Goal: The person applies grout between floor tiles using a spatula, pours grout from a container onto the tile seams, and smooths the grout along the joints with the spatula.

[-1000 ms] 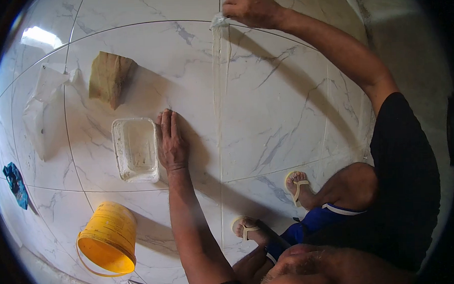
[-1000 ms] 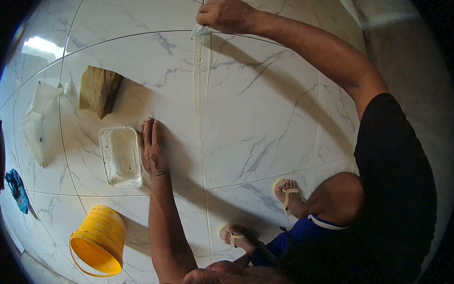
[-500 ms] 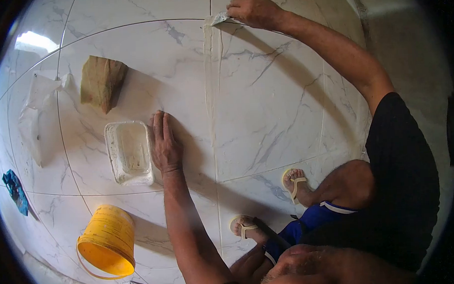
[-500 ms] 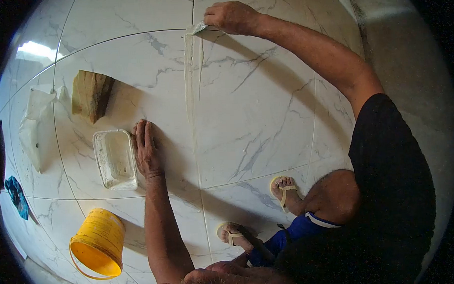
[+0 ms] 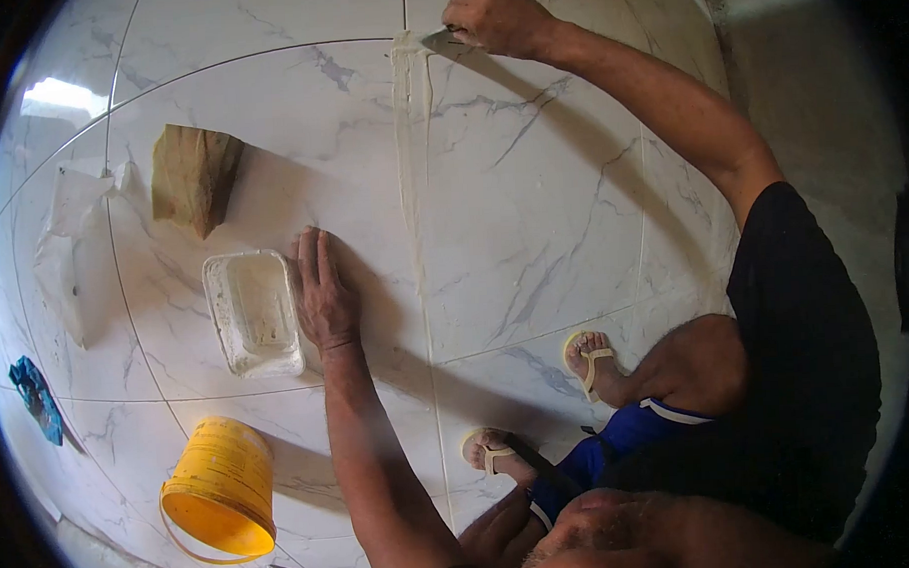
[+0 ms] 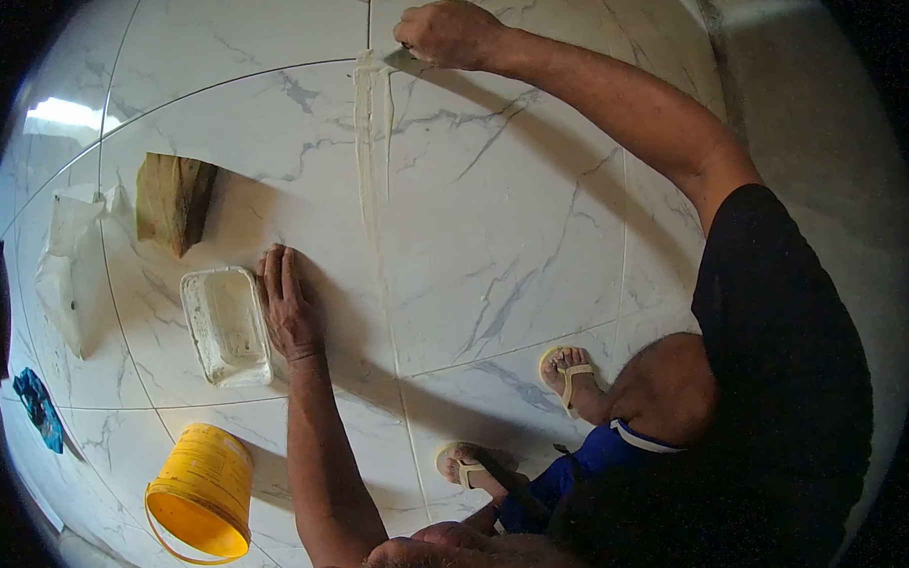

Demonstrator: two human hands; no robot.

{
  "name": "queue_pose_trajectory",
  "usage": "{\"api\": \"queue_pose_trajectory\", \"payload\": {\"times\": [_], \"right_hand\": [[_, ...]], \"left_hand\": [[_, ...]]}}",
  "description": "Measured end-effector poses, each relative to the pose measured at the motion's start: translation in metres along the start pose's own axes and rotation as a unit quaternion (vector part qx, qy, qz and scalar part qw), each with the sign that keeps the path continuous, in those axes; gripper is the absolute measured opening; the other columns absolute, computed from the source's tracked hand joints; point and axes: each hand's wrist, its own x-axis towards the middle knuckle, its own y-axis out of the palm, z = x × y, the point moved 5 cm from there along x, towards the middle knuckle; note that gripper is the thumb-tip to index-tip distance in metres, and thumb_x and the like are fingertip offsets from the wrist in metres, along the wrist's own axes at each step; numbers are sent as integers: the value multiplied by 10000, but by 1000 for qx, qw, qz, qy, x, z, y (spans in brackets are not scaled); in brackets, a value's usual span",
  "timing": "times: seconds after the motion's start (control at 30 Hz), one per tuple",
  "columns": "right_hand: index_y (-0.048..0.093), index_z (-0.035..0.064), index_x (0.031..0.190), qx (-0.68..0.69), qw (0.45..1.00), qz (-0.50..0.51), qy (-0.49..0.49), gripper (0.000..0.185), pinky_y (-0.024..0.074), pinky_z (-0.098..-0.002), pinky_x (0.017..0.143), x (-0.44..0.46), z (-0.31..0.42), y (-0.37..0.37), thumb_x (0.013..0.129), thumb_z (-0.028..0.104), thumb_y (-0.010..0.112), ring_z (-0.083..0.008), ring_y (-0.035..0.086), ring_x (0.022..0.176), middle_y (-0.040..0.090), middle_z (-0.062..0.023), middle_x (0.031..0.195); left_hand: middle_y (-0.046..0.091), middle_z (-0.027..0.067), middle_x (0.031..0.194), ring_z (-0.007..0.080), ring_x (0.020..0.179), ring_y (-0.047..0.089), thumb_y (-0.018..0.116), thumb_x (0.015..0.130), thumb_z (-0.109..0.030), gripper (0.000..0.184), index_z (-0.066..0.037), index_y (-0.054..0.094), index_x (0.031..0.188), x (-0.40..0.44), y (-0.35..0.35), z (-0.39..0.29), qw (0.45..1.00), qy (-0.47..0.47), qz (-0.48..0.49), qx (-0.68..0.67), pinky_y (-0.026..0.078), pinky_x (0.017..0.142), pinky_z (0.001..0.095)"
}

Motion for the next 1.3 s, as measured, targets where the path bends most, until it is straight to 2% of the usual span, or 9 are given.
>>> {"api": "queue_pose_trajectory", "payload": {"times": [0.1, 0.3, 0.43, 0.57, 0.83, 0.97, 1.07, 1.1, 1.3], "right_hand": [[664, 76, 969, -18, 999, 47, 10, 135, 566, -401, 734, -15, -1, 0, 888, 172, 712, -270, 675, 846, 658, -58, 931], [611, 67, 932, 8, 995, -86, -55, 113, 595, -402, 717, -14, 16, -16, 871, 139, 673, -266, 687, 889, 631, -73, 920], [613, 95, 947, -80, 984, -108, -121, 97, 606, -376, 718, 5, 26, -3, 861, 115, 654, -246, 688, 882, 629, -62, 924], [608, 96, 939, -48, 990, -88, -103, 90, 593, -378, 696, -21, 14, 5, 873, 128, 660, -248, 682, 864, 625, -55, 912], [655, 57, 991, 64, 997, -50, 10, 185, 571, -418, 738, -31, -7, -22, 864, 191, 671, -295, 695, 811, 685, -96, 886], [700, 1, 1020, 260, 961, 15, 92, 301, 560, -378, 720, -8, 8, -13, 781, 184, 698, -249, 722, 769, 743, -145, 857], [679, 10, 928, 351, 918, 151, 109, 199, 545, -328, 655, -11, 40, -26, 770, 110, 749, -187, 691, 747, 702, -93, 817], [703, -21, 908, 378, 904, 166, 109, 244, 536, -312, 669, -15, 48, -22, 729, 139, 748, -165, 690, 721, 724, -121, 796], [711, -15, 857, 380, 899, 219, 26, 244, 538, -360, 667, -32, 115, -15, 689, 160, 743, -245, 689, 708, 706, -150, 758]], "left_hand": [[518, 113, 1483, 319, 1421, 432, 553, 926, -14, 483, -85, 550, 1404, -1, 0, -1, 1000, -18, 6, -21, 342, 1193, 444], [531, 118, 1468, 323, 1408, 449, 544, 934, -25, 454, -78, 561, 1384, 0, 0, 0, 1000, -5, -1, 1, 365, 1176, 449], [557, 120, 1435, 330, 1375, 489, 540, 940, -37, 404, -69, 582, 1340, 0, 1, 0, 1000, 15, -21, 11, 409, 1138, 465], [506, 108, 1493, 323, 1420, 429, 521, 955, -25, 449, -86, 550, 1400, -2, 4, 3, 1000, -5, 7, 8, 328, 1203, 445], [529, 112, 1470, 329, 1399, 453, 530, 957, -40, 427, -79, 565, 1381, 0, 1, 2, 1000, -3, -5, -12, 332, 1195, 456], [557, 128, 1424, 352, 1348, 503, 565, 920, -63, 433, -71, 569, 1354, 2, -3, -3, 999, 29, -30, 26, 390, 1150, 487], [551, 132, 1428, 353, 1354, 496, 569, 918, -60, 431, -69, 575, 1349, 1, 1, 1, 1000, 14, -16, 12, 374, 1162, 492], [547, 131, 1437, 348, 1363, 488, 567, 927, -59, 424, -66, 577, 1351, 0, 0, 0, 1000, 11, -11, 16, 366, 1168, 481], [546, 130, 1441, 348, 1365, 484, 564, 944, -57, 403, -57, 582, 1347, 1, -1, 1, 1000, 17, -21, 10, 367, 1167, 477]]}}
